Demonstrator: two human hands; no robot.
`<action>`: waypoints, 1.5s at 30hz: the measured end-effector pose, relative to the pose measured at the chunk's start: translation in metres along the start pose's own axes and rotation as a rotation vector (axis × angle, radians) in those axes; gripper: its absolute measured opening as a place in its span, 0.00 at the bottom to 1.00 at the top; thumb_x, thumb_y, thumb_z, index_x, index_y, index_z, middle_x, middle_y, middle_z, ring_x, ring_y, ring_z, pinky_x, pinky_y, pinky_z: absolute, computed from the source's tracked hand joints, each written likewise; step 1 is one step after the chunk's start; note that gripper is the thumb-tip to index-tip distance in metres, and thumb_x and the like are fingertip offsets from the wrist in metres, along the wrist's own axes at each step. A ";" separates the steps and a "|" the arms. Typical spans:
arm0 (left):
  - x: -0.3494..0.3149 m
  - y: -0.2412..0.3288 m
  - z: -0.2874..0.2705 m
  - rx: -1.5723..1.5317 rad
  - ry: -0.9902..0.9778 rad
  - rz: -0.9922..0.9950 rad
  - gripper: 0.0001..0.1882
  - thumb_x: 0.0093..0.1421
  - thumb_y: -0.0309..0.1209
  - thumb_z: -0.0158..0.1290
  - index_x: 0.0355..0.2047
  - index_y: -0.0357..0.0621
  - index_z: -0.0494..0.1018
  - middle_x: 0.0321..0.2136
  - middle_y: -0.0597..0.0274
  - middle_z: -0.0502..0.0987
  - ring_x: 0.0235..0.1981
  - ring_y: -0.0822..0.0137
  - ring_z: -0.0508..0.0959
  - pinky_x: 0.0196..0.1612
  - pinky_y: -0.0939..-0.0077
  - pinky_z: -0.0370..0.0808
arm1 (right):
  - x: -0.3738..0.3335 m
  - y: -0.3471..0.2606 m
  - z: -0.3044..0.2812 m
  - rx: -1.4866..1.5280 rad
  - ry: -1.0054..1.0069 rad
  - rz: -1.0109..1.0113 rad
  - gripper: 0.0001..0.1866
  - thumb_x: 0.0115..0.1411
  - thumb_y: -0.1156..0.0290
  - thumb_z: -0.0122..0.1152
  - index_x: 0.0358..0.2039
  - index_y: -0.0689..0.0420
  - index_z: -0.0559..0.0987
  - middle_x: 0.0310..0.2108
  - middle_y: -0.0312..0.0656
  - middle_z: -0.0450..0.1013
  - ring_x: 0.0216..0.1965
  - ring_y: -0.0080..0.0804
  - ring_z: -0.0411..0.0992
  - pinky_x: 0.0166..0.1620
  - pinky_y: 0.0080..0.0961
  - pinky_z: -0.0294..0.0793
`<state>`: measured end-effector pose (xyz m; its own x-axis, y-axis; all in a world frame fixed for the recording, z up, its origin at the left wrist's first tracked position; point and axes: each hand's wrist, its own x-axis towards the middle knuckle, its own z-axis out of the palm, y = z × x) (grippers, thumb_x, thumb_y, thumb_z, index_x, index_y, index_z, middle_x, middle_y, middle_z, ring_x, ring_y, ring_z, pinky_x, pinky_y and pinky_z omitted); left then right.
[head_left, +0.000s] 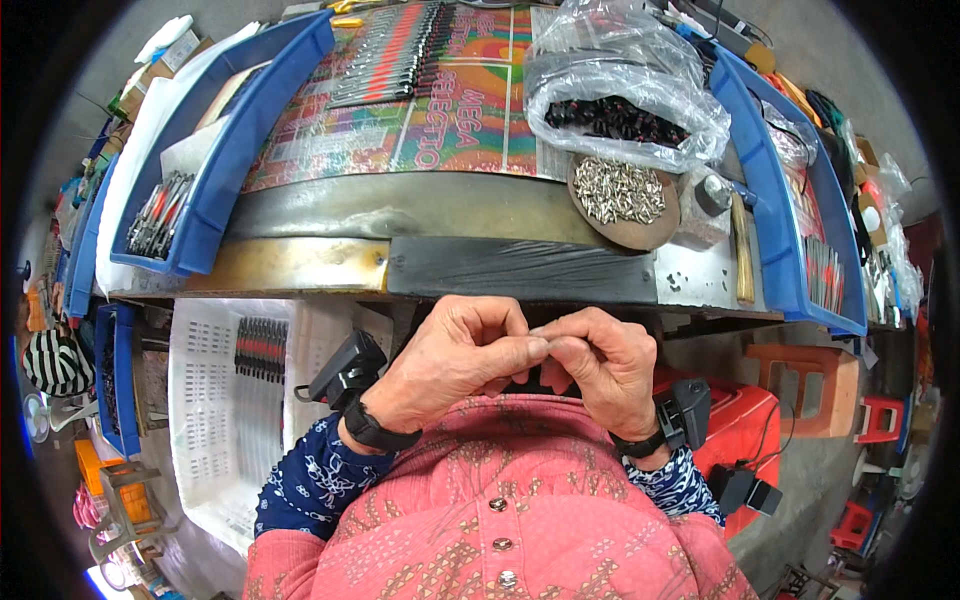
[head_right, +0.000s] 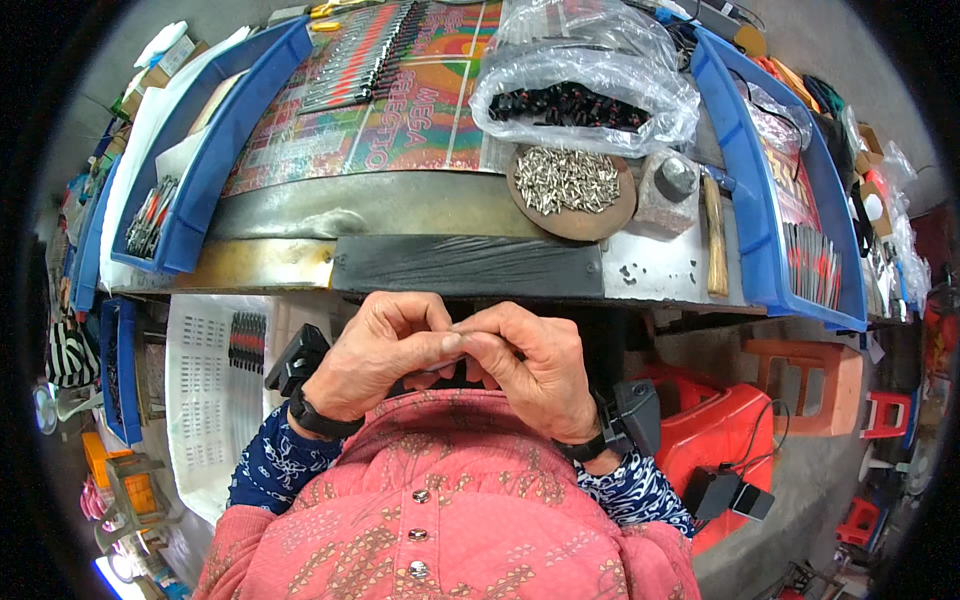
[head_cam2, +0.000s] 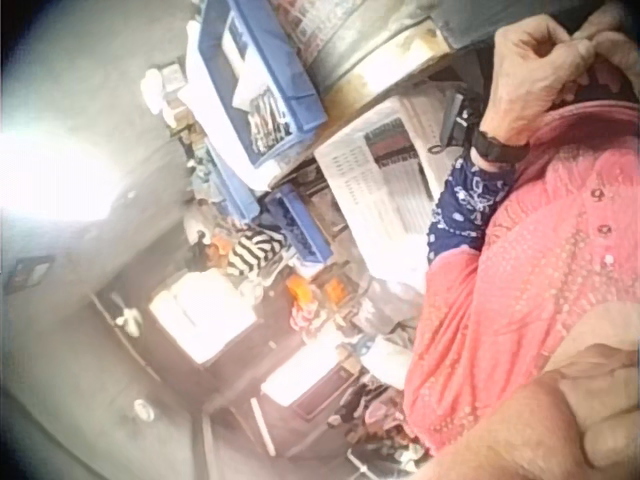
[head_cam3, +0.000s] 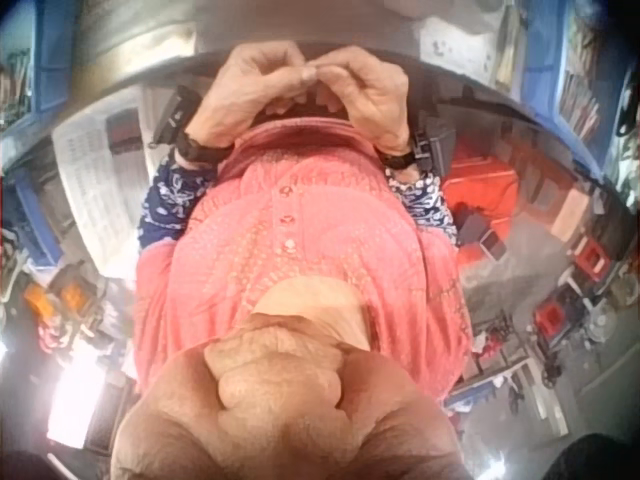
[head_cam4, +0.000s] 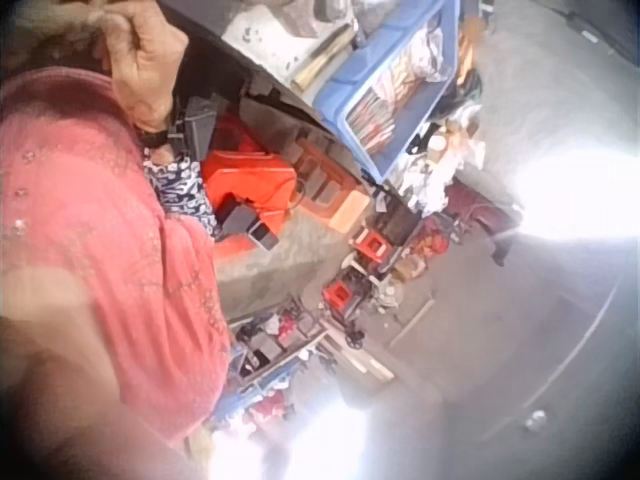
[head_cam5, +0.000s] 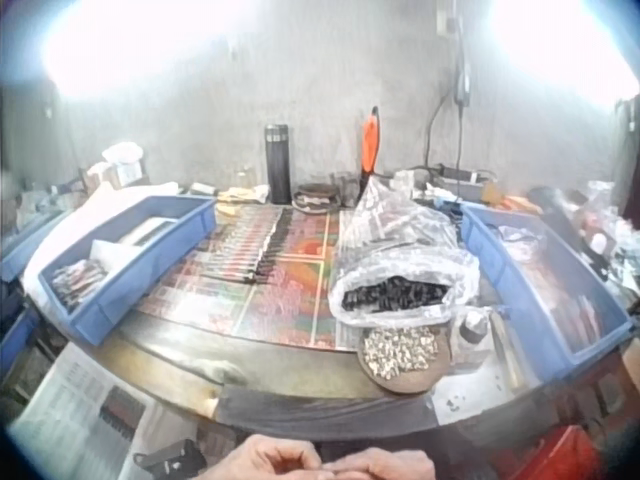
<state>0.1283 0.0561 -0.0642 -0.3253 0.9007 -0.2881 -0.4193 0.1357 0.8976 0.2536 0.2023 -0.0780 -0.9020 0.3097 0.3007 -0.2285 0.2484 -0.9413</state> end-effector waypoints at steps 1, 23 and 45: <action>0.000 0.000 0.001 0.002 0.011 0.010 0.10 0.63 0.32 0.58 0.27 0.41 0.74 0.21 0.70 0.75 0.19 0.83 0.67 0.20 0.87 0.61 | 0.000 0.000 0.001 0.008 0.002 0.003 0.08 0.65 0.71 0.60 0.36 0.63 0.80 0.23 0.37 0.77 0.22 0.18 0.74 0.25 0.16 0.74; 0.022 0.069 -0.082 1.135 0.515 0.566 0.11 0.51 0.23 0.58 0.37 0.38 0.78 0.27 0.58 0.77 0.25 0.66 0.75 0.30 0.72 0.72 | 0.020 -0.005 -0.030 0.156 0.222 0.147 0.10 0.66 0.77 0.55 0.46 0.66 0.76 0.26 0.36 0.75 0.25 0.15 0.72 0.27 0.11 0.71; 0.106 0.099 -0.188 1.626 0.644 0.772 0.12 0.52 0.21 0.59 0.39 0.40 0.79 0.33 0.55 0.77 0.38 0.54 0.76 0.42 0.64 0.72 | 0.025 0.003 -0.031 -0.140 0.183 0.023 0.06 0.59 0.82 0.61 0.38 0.65 0.80 0.28 0.42 0.77 0.22 0.22 0.74 0.23 0.17 0.71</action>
<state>-0.1071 0.0868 -0.0686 -0.4058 0.7298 0.5502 0.9094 0.3825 0.1633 0.2415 0.2391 -0.0688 -0.8222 0.4749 0.3139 -0.1441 0.3598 -0.9218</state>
